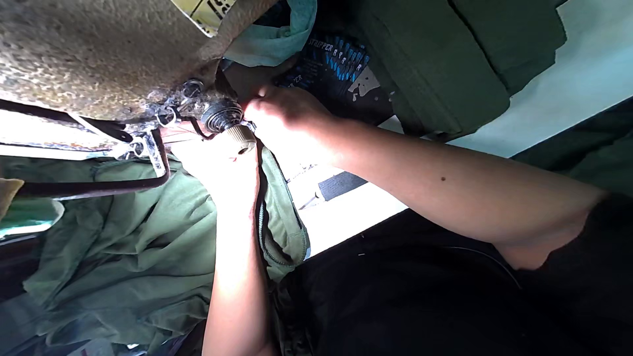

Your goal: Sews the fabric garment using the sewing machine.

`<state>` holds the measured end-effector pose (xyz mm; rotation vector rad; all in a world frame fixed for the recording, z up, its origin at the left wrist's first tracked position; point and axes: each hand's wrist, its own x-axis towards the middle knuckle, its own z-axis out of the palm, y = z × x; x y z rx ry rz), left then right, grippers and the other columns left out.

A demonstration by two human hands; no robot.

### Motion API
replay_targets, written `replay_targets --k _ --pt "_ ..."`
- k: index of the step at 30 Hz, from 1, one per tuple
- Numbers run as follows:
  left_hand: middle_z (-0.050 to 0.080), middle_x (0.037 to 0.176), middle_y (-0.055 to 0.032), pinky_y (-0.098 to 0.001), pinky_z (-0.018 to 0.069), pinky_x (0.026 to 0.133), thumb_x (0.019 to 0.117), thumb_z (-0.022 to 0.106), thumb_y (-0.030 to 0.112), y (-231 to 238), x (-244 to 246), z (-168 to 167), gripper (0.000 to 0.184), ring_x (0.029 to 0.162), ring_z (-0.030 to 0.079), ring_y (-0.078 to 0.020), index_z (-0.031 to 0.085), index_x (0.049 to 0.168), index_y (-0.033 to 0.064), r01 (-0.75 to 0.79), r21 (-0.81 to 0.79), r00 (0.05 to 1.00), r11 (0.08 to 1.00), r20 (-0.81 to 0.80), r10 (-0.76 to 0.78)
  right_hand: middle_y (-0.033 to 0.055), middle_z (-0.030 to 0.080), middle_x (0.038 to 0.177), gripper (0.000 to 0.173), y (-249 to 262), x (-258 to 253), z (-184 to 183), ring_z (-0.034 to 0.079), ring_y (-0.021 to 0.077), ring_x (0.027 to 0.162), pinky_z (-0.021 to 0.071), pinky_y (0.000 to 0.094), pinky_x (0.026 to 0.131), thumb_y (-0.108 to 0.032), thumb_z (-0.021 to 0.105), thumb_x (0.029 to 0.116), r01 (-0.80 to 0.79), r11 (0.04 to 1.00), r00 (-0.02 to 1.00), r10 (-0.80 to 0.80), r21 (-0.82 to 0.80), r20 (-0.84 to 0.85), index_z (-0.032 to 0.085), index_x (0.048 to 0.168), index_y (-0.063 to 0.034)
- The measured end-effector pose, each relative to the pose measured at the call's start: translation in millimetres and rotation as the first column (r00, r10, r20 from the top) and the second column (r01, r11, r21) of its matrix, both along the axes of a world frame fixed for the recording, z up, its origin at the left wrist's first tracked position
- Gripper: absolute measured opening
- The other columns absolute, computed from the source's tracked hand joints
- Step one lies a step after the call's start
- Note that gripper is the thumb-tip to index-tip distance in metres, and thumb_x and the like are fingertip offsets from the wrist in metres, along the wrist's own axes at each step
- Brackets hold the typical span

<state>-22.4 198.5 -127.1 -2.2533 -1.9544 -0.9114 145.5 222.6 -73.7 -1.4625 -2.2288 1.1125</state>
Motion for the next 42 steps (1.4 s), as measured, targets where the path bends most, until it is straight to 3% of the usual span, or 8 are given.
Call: replay_targets --k 9,13,17,21,26,35,40,42 --pt "0.064 0.099 -0.0087 -0.0233 0.0443 0.089 0.0932 0.063 0.04 -0.8 1.9 1.5 0.04 0.098 0.059 -0.0046 0.065 0.098 0.0005 0.012 -0.011 0.999 1.0 0.05 -0.011 0.0125 0.059 0.137 0.026 -0.1 -0.1 1.1 0.063 0.0288 0.116 0.051 0.0456 0.091 -0.012 0.054 0.1036 -0.002 1.0 1.0 0.002 -0.014 -0.002 0.067 0.126 -0.0102" --pt "0.066 0.102 -0.0133 -0.0314 0.0458 0.092 0.0941 0.064 0.036 2.3 -1.3 -1.2 0.037 0.103 0.061 -0.0143 0.066 0.1 -0.0007 0.037 0.008 0.999 0.999 0.038 -0.037 0.0116 0.059 0.135 0.026 0.0 -0.4 0.4 0.063 0.0279 0.115 0.0515 0.0448 0.09 -0.012 0.054 0.1039 -0.001 1.0 1.0 0.001 -0.003 0.003 0.067 0.126 -0.0112" --pt "0.067 0.098 -0.012 -0.0301 0.0454 0.091 0.0927 0.067 0.034 4.1 -1.4 -4.0 0.034 0.1 0.062 -0.0115 0.066 0.095 -0.0002 0.074 0.064 0.993 0.995 0.092 -0.079 0.012 0.058 0.137 0.027 -0.1 -0.6 0.5 0.063 0.0285 0.116 0.0515 0.0454 0.09 -0.012 0.054 0.1034 0.005 1.0 1.0 -0.005 -0.008 0.0 0.067 0.127 -0.011" --pt "0.065 0.102 -0.0098 -0.0256 0.045 0.093 0.0934 0.065 0.037 -0.4 0.6 0.9 0.04 0.101 0.059 -0.0068 0.064 0.105 -0.0021 0.055 -0.01 0.996 0.998 0.072 -0.054 0.0123 0.059 0.137 0.026 -0.7 -0.1 0.6 0.063 0.0285 0.116 0.0511 0.0453 0.091 -0.012 0.053 0.1043 0.004 1.0 1.0 -0.004 -0.002 -0.011 0.067 0.127 -0.0097" --pt "0.065 0.085 -0.0024 -0.0231 0.043 0.085 0.0953 0.065 0.033 -2.6 3.4 2.8 0.03 0.088 0.058 -0.0007 0.068 0.086 0.0047 0.091 -0.018 0.992 0.996 0.093 -0.089 0.0151 0.063 0.132 0.028 -1.9 -0.2 -0.2 0.063 0.0319 0.117 0.0501 0.0487 0.092 -0.012 0.052 0.1044 0.017 0.999 0.999 -0.016 0.032 -0.029 0.066 0.128 -0.0088" --pt "0.068 0.108 -0.027 -0.0583 0.0363 0.105 0.0986 0.054 0.03 -0.9 6.7 3.3 0.035 0.117 0.059 -0.0424 0.071 0.091 0.0003 0.081 0.045 0.997 0.996 -0.012 -0.08 0.019 0.066 0.129 0.032 -4.1 -3.5 10.2 0.061 0.0338 0.124 0.0464 0.0514 0.099 -0.024 0.055 0.106 0.045 0.999 0.999 -0.045 0.003 -0.015 0.065 0.129 -0.0037" --pt "0.069 0.118 -0.0236 -0.0639 0.0352 0.105 0.1031 0.05 0.03 -4.2 10.8 10.1 0.036 0.123 0.059 -0.0403 0.073 0.106 0.0018 0.022 -0.143 0.999 0.99 0.028 -0.018 0.0179 0.069 0.124 0.027 -9.2 -11.1 10.3 0.064 0.0323 0.12 0.0481 0.0523 0.098 -0.018 0.054 0.1053 0.116 0.993 0.993 -0.116 -0.004 0.021 0.07 0.122 -0.0031" --pt "0.064 0.13 -0.0248 -0.0651 0.0299 0.112 0.1025 0.05 0.029 -4.2 9.8 9.5 0.035 0.134 0.051 -0.0434 0.072 0.108 0.0025 0.021 -0.163 0.999 0.986 0.033 -0.016 0.0165 0.07 0.121 0.026 -9.0 -16.2 10.3 0.065 0.0308 0.117 0.0491 0.0518 0.096 -0.017 0.053 0.1054 0.137 0.99 0.988 -0.135 -0.018 0.077 0.071 0.119 -0.0036"
